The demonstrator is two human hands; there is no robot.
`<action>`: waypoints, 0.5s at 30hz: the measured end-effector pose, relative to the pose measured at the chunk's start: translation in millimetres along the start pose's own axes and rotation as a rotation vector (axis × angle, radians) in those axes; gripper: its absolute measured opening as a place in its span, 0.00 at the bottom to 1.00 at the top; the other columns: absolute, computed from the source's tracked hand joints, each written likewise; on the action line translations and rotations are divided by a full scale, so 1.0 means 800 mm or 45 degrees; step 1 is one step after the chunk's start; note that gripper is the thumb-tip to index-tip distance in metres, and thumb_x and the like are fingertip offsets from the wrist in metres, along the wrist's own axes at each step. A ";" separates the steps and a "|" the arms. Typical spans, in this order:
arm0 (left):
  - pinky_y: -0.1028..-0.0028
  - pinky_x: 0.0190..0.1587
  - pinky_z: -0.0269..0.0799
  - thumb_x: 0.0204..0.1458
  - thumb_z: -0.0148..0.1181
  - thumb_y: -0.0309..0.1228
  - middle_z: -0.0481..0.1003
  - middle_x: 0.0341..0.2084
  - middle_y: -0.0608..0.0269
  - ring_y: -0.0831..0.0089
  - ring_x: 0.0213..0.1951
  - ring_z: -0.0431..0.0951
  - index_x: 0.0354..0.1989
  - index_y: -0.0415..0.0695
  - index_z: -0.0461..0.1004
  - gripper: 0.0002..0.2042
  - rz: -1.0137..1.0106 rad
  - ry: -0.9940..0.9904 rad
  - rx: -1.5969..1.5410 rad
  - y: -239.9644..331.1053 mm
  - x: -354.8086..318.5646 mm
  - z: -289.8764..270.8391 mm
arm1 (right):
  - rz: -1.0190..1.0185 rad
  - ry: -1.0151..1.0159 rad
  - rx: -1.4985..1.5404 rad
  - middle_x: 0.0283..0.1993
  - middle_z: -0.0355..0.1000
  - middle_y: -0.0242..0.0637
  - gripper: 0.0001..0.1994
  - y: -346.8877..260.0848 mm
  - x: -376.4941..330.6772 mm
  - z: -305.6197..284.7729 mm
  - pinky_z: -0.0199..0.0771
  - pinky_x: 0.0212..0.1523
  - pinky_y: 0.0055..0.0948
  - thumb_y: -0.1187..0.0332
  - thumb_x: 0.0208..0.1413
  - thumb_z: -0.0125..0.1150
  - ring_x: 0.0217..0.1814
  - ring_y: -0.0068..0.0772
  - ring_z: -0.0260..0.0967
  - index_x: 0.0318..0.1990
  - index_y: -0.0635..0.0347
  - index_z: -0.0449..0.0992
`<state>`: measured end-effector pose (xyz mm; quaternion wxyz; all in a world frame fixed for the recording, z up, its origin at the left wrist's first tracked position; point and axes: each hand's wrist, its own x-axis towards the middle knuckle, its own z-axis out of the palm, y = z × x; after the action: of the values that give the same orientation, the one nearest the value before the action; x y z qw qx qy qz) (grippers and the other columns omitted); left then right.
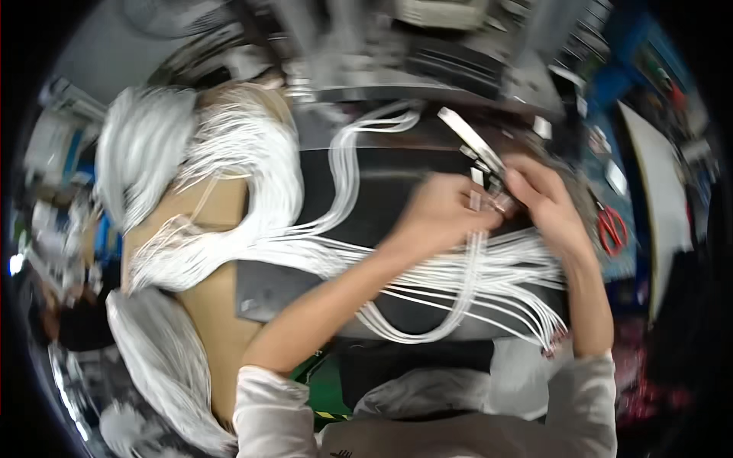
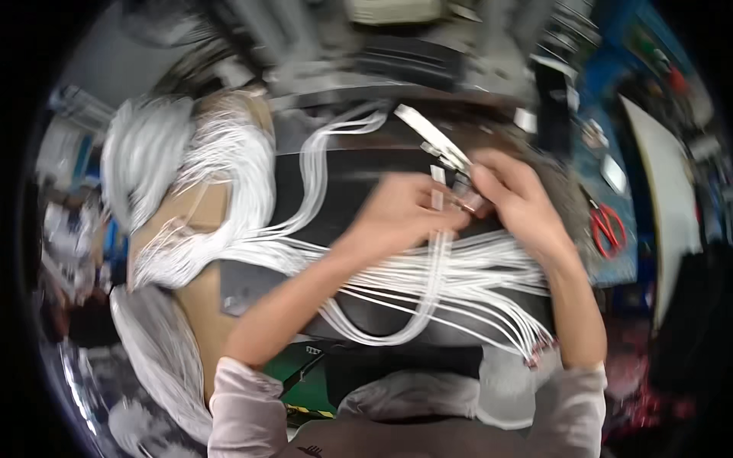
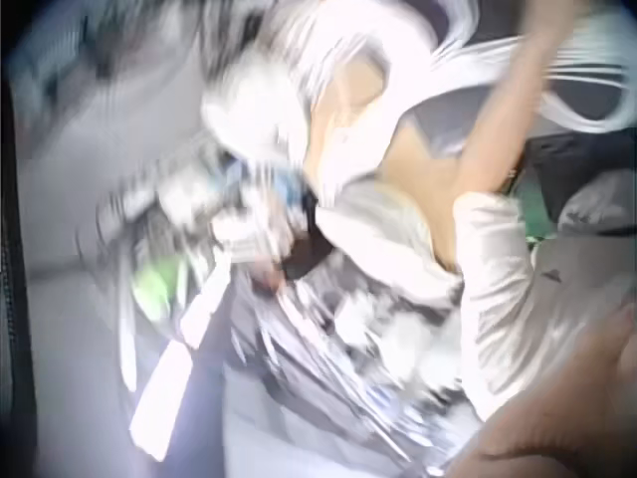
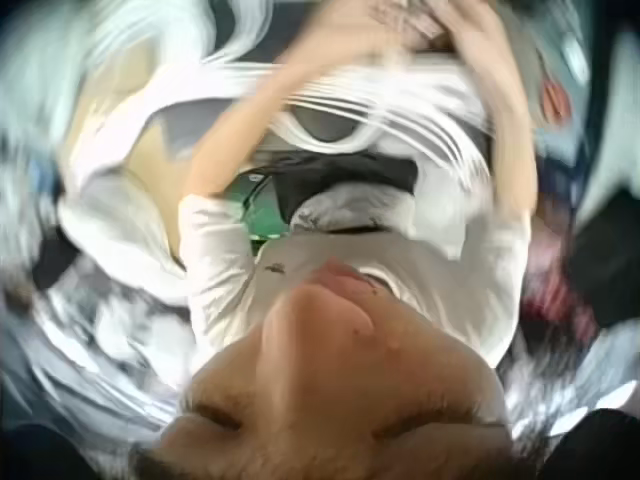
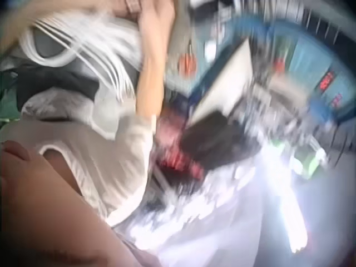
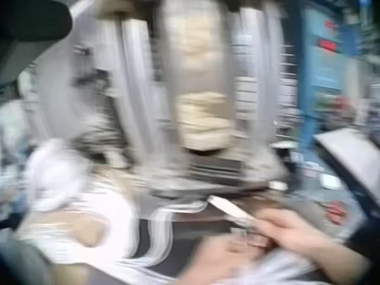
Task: The person fits cable connectors into a metal fixture plate, loads the fixture into a press machine, and pulls the molded cables out of the machine.
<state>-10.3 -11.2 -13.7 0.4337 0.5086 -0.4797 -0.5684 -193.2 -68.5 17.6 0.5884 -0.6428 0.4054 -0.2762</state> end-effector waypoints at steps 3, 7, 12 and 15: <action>0.74 0.27 0.72 0.45 0.70 0.35 0.79 0.20 0.58 0.78 0.24 0.78 0.29 0.36 0.81 0.13 0.175 0.057 0.074 0.008 -0.018 -0.004 | 0.071 0.017 0.052 0.31 0.70 0.25 0.14 0.003 -0.011 0.009 0.58 0.21 0.17 0.61 0.67 0.53 0.23 0.13 0.61 0.51 0.61 0.74; 0.67 0.22 0.68 0.36 0.71 0.30 0.74 0.14 0.50 0.69 0.18 0.76 0.22 0.31 0.77 0.13 0.268 0.095 0.123 0.000 0.001 0.025 | 0.106 0.200 0.047 0.31 0.70 0.23 0.15 0.000 -0.030 -0.033 0.52 0.22 0.15 0.61 0.68 0.52 0.25 0.11 0.58 0.52 0.61 0.72; 0.68 0.20 0.65 0.36 0.69 0.25 0.70 0.11 0.51 0.72 0.16 0.72 0.20 0.28 0.75 0.11 0.090 0.068 -0.009 0.015 -0.017 0.007 | 0.066 0.193 -0.105 0.29 0.68 0.22 0.16 0.018 -0.008 -0.019 0.49 0.21 0.16 0.60 0.69 0.50 0.23 0.08 0.55 0.54 0.61 0.72; 0.68 0.19 0.64 0.36 0.68 0.25 0.70 0.10 0.53 0.73 0.16 0.71 0.19 0.27 0.75 0.11 0.135 0.090 0.000 0.012 -0.015 0.008 | 0.091 0.233 0.052 0.29 0.68 0.22 0.15 0.012 -0.006 -0.006 0.49 0.21 0.15 0.60 0.69 0.49 0.23 0.08 0.55 0.54 0.61 0.71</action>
<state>-15.1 -0.2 -1.9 0.4799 0.5023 -0.4902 -0.5264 -201.4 -67.0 9.5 0.5714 -0.5878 0.4743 -0.3210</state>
